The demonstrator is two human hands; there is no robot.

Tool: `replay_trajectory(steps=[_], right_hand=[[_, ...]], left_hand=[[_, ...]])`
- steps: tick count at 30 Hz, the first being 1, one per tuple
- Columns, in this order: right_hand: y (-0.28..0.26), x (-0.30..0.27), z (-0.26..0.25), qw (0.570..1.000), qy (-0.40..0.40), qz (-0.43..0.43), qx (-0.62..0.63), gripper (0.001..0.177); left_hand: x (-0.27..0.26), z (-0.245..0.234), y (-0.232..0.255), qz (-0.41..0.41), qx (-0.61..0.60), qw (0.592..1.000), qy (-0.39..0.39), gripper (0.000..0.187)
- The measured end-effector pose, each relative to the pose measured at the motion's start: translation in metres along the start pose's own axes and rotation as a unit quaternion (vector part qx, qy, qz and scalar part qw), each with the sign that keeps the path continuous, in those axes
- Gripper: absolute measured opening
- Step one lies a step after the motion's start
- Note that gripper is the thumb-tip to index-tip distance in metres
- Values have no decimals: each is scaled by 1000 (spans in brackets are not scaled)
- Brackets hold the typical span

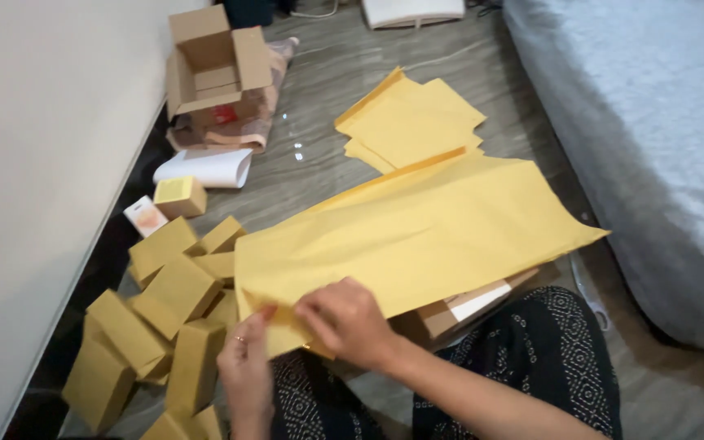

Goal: The person sits on the floor and uses scissors to cut yellow paper sheets into smaller pieces. They repeatedly fold the paper, align the edges, and cut along the fold lines, then set the cut pieces aside.

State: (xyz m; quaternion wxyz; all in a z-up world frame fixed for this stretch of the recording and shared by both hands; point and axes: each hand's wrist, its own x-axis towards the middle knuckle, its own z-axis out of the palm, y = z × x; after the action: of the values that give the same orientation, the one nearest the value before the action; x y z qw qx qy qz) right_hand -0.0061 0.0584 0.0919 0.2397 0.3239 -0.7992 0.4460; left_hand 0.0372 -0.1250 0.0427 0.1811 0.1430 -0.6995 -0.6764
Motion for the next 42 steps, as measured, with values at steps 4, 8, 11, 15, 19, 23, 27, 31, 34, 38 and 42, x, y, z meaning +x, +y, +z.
replay_trajectory(steps=[4, 8, 11, 15, 19, 23, 27, 31, 34, 38, 42], right_hand=[[2, -15, -7, 997, -60, -58, 2, 8], [14, -26, -17, 995, -89, -37, -40, 14], [33, -38, -31, 994, -53, -13, -95, 36], [75, -60, -66, 947, 3, 90, -310, 63], [136, -84, -118, 830, 194, 383, -357, 110], [211, -110, -184, 643, 347, 661, -168, 116], [265, -139, -217, 732, 292, 612, 63, 58], [302, -127, -237, 728, 270, 620, 114, 28], [318, -100, -249, 700, 249, 593, 311, 15], [338, -69, -251, 624, 143, 634, 433, 12], [364, -32, -258, 583, -20, 547, 601, 14]], left_hand=[[13, 4, -1, -45, 230, 972, -1, 46], [20, 15, -4, -79, 330, 941, 6, 44], [23, 14, -10, -93, 252, 963, 14, 43], [30, 6, -12, -71, 91, 993, 25, 42], [37, 0, 0, 24, 291, 951, 103, 38], [46, 5, 24, -1, 200, 974, 111, 38], [64, 16, 46, -38, 195, 976, 93, 43], [104, 21, 52, 71, 278, 956, 54, 39], [148, 27, 46, 22, 201, 979, 18, 40], [217, 54, 39, 28, 122, 992, -9, 38], [267, 67, 44, -97, 90, 991, -9, 34]])
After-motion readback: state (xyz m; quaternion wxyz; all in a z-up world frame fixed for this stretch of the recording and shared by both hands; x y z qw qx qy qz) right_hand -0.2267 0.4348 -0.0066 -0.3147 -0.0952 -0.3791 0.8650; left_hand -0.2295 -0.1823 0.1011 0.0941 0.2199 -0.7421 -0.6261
